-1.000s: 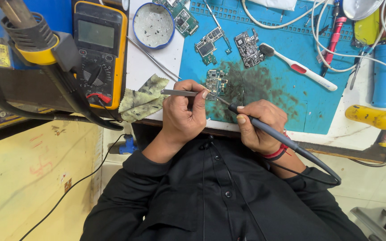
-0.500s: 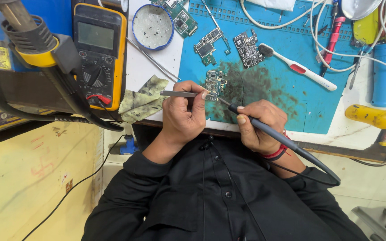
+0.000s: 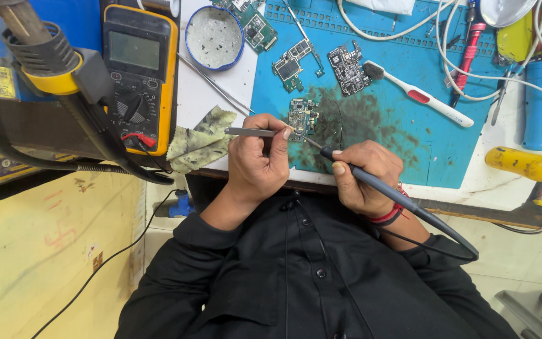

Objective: The person uses a soldering iron and tweezers to apply solder to a small circuit board. They hold the board steady with one hand while applying heat and solder with the other, working on specific connection points.

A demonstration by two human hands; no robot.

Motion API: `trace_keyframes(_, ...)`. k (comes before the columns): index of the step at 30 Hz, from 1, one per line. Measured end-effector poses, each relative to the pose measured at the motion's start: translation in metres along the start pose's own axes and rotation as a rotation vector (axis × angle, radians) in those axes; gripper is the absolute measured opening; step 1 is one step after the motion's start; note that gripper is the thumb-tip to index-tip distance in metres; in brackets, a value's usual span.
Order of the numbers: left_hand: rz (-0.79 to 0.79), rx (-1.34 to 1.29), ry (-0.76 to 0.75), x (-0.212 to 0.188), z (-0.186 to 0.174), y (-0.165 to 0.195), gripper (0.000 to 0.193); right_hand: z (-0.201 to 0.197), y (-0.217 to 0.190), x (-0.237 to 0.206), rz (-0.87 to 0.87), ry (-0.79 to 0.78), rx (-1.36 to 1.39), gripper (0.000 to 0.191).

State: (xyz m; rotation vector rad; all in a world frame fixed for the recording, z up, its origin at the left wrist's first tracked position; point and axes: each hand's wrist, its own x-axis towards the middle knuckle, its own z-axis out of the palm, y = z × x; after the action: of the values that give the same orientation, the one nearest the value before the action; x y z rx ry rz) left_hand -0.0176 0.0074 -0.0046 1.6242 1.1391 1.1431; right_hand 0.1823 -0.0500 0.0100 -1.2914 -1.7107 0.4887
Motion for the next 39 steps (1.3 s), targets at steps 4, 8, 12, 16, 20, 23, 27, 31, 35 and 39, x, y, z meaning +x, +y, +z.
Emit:
trace_keyframes(4, -0.006, -0.02, -0.004, 0.0001, 0.0002, -0.0009, 0.015, -0.0001, -0.0001, 0.0, 0.006, -0.003, 0.007, 0.009)
trace_keyframes(8, -0.003, -0.015, -0.007, -0.0002, 0.0001, -0.0013, 0.015, -0.0002, -0.0001, 0.0001, 0.015, -0.008, 0.001, 0.008)
trace_keyframes(12, 0.004, -0.013, -0.006, -0.0003, 0.0005, -0.0016, 0.016, -0.0006, -0.0004, 0.0003, 0.012, -0.007, -0.002, 0.008)
trace_keyframes(16, 0.0, -0.01, -0.014, 0.0005, -0.0003, -0.0017, 0.015, -0.0008, -0.0006, 0.0012, 0.001, -0.014, 0.0, 0.008)
trace_keyframes(20, 0.017, -0.019, -0.006, 0.0007, -0.0006, -0.0009, 0.014, -0.0009, -0.0012, 0.0014, 0.008, -0.011, -0.003, 0.008)
trace_keyframes(23, -0.01, -0.008, -0.006, -0.0002, 0.0001, -0.0004, 0.015, -0.0015, -0.0014, 0.0005, 0.011, -0.014, -0.005, 0.008)
trace_keyframes(27, -0.003, -0.002, 0.0, 0.0002, 0.0, -0.0011, 0.015, -0.0009, 0.0, 0.0005, -0.001, -0.009, -0.003, 0.008)
trace_keyframes(31, -0.001, 0.0, -0.001, 0.0002, 0.0002, -0.0011, 0.015, -0.0024, -0.0009, -0.0005, 0.02, -0.001, -0.01, 0.008)
trace_keyframes(35, 0.01, 0.008, 0.007, 0.0001, 0.0002, -0.0008, 0.015, -0.0017, -0.001, 0.0003, -0.008, -0.012, -0.003, 0.008)
trace_keyframes(39, 0.007, 0.022, 0.008, 0.0006, 0.0002, -0.0006, 0.014, -0.0001, -0.0009, 0.0015, -0.027, -0.005, -0.007, 0.009)
